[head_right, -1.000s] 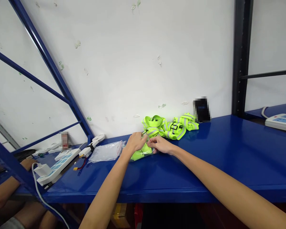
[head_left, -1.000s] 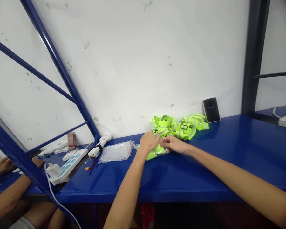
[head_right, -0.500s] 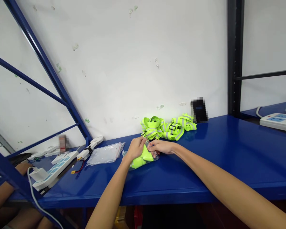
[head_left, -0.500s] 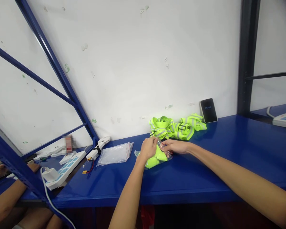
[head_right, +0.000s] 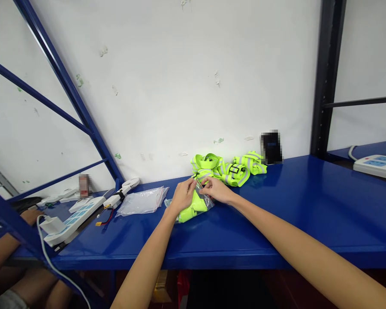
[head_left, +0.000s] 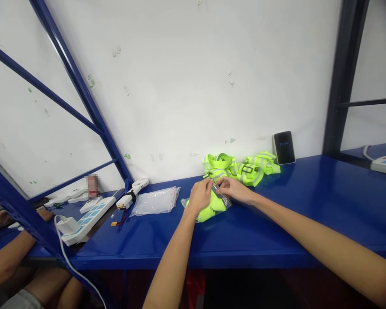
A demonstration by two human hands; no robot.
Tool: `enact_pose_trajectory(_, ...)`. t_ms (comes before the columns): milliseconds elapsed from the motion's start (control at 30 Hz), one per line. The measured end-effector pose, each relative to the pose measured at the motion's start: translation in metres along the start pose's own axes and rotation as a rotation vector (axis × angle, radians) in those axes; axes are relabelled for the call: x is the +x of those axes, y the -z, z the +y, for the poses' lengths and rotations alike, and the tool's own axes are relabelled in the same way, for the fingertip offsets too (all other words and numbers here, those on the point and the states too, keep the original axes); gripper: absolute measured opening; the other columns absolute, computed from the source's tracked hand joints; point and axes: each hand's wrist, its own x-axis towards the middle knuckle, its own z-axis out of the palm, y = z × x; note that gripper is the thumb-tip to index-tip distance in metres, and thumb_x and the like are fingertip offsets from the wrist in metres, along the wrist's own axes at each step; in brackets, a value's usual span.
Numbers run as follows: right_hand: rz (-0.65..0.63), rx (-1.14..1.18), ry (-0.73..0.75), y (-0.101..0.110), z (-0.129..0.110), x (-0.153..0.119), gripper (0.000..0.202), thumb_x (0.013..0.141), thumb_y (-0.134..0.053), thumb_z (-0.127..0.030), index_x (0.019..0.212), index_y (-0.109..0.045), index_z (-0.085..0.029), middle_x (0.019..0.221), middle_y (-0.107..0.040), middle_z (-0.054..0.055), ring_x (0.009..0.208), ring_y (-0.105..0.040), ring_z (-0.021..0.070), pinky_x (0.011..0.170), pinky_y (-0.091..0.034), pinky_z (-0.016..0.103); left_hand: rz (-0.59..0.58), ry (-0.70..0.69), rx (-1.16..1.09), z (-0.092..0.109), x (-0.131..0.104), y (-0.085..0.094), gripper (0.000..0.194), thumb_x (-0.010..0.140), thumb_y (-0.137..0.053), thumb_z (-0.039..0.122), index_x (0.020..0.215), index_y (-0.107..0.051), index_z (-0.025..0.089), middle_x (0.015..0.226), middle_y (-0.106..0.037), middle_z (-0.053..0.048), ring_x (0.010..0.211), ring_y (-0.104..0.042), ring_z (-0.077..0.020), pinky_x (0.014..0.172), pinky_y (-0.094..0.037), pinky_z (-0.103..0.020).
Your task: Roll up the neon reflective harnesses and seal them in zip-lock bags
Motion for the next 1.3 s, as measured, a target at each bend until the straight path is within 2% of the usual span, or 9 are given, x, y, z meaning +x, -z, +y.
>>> enact_pose_trajectory(100, -0.024, -0.076, 0.081, -0.001, 0.001, 0.001, 0.025, 0.069, -0.069, -0.039, 0.078, -0.062, -0.016, 0.068, -0.057, -0.001, 0.065, -0.051, 0.0142, 0.062, -0.039, 0.028, 0.001, 0.008, -0.023, 0.001, 0.000, 0.000, 0.037, 0.099, -0.030, 0.039, 0.084, -0.059, 0.021, 0.076, -0.065, -0.002, 0.069, -0.056, -0.0154, 0.062, -0.031, -0.025)
enact_pose_trajectory(200, -0.065, -0.050, 0.121, -0.004, 0.003, 0.002, 0.027, 0.072, -0.065, -0.042, 0.067, -0.061, -0.016, 0.065, -0.057, -0.001, 0.063, -0.049, 0.0140, 0.064, -0.038, 0.028, 0.019, 0.031, -0.031, 0.001, -0.001, 0.001, 0.035, 0.098, -0.031, 0.040, 0.089, -0.060, 0.021, 0.079, -0.066, -0.002, 0.071, -0.057, -0.0156, 0.064, -0.032, -0.025)
enact_pose_trajectory(333, -0.083, -0.053, 0.152, -0.005, 0.003, 0.001, 0.031, 0.075, -0.063, -0.045, 0.064, -0.060, -0.016, 0.061, -0.055, -0.001, 0.060, -0.047, 0.0135, 0.062, -0.036, 0.028, 0.055, 0.062, -0.023, 0.000, -0.003, 0.000, 0.032, 0.098, -0.032, 0.039, 0.094, -0.058, 0.021, 0.085, -0.067, -0.003, 0.073, -0.058, -0.0161, 0.065, -0.032, -0.025)
enact_pose_trajectory(700, -0.078, -0.062, 0.155, -0.007, 0.000, -0.001, 0.034, 0.077, -0.060, -0.045, 0.059, -0.056, -0.017, 0.057, -0.049, -0.002, 0.057, -0.041, 0.0126, 0.059, -0.032, 0.028, 0.084, 0.056, 0.000, -0.003, -0.002, -0.003, 0.030, 0.098, -0.034, 0.036, 0.084, -0.056, 0.021, 0.083, -0.066, -0.002, 0.074, -0.057, -0.0159, 0.065, -0.032, -0.025)
enact_pose_trajectory(867, -0.100, -0.033, 0.175, -0.007, 0.002, 0.000, 0.035, 0.077, -0.060, -0.047, 0.061, -0.059, -0.017, 0.057, -0.048, -0.002, 0.057, -0.040, 0.0124, 0.059, -0.031, 0.027, 0.089, 0.065, -0.020, -0.002, -0.004, -0.001, 0.033, 0.098, -0.033, 0.039, 0.084, -0.057, 0.021, 0.081, -0.066, -0.001, 0.072, -0.057, -0.0154, 0.064, -0.031, -0.025)
enact_pose_trajectory(1167, -0.082, -0.009, 0.185, -0.009, 0.006, 0.002, 0.033, 0.079, -0.061, -0.046, 0.066, -0.060, -0.016, 0.061, -0.053, -0.001, 0.059, -0.044, 0.0126, 0.060, -0.034, 0.027, 0.079, 0.103, -0.036, -0.001, -0.004, -0.001, 0.030, 0.098, -0.030, 0.038, 0.097, -0.056, 0.023, 0.087, -0.068, -0.002, 0.079, -0.060, -0.0181, 0.068, -0.035, -0.026)
enact_pose_trajectory(1300, -0.038, 0.037, 0.162, -0.010, 0.006, 0.001, 0.029, 0.078, -0.064, -0.044, 0.082, -0.061, -0.015, 0.070, -0.059, 0.001, 0.063, -0.051, 0.0140, 0.063, -0.038, 0.027, 0.079, 0.101, -0.033, 0.000, -0.004, -0.002, 0.029, 0.098, -0.031, 0.038, 0.098, -0.055, 0.023, 0.090, -0.067, -0.002, 0.079, -0.060, -0.0171, 0.069, -0.036, -0.025)
